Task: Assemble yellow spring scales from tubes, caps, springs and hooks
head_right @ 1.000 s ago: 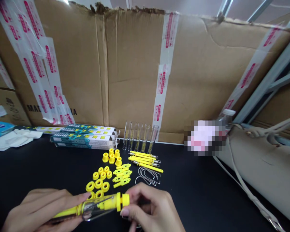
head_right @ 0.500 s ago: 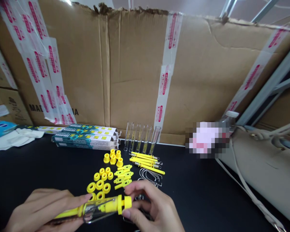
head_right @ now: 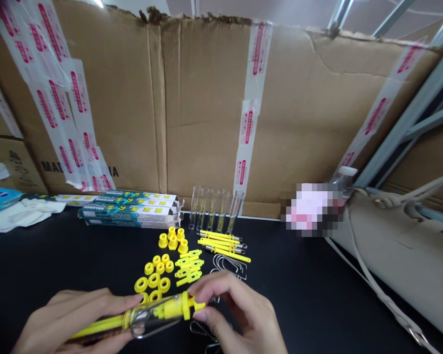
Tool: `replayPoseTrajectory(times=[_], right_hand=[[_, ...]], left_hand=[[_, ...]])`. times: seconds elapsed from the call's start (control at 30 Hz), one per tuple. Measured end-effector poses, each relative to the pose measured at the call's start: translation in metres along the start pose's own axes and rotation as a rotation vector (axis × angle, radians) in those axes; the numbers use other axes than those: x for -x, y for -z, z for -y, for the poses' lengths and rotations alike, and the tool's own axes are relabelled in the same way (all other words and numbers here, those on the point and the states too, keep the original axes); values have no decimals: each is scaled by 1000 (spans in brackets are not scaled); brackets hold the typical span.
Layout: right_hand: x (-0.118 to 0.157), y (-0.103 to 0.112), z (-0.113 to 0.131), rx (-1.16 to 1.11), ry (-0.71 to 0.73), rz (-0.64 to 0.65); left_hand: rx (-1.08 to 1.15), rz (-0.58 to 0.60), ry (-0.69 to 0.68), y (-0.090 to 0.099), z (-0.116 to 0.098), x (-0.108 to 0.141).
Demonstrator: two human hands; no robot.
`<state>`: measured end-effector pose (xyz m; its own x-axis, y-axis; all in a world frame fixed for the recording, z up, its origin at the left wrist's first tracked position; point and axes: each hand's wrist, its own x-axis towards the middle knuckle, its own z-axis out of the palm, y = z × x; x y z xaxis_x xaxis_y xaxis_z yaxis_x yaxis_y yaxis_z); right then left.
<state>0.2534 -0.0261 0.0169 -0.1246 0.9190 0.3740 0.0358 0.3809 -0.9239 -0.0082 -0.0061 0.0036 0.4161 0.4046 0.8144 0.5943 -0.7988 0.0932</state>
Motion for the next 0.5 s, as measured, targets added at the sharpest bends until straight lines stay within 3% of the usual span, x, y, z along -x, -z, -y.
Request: replayPoseTrajectory(times=[0.1, 0.2, 0.33, 0.4, 0.5], right_hand=[[0, -1, 3, 13, 41, 38], [1, 1, 2, -27, -7, 75], [-5, 9, -2, -46, -9, -24], [-13, 12, -4, 25, 60, -62], [-29, 9, -8, 298, 161, 49]], left_hand=[[12, 24, 2, 0, 0, -1], [16, 14, -4, 0, 0, -1], [11, 9, -18, 1, 0, -3], [24, 0, -38, 0, 0, -2], [40, 28, -13, -1, -2, 3]])
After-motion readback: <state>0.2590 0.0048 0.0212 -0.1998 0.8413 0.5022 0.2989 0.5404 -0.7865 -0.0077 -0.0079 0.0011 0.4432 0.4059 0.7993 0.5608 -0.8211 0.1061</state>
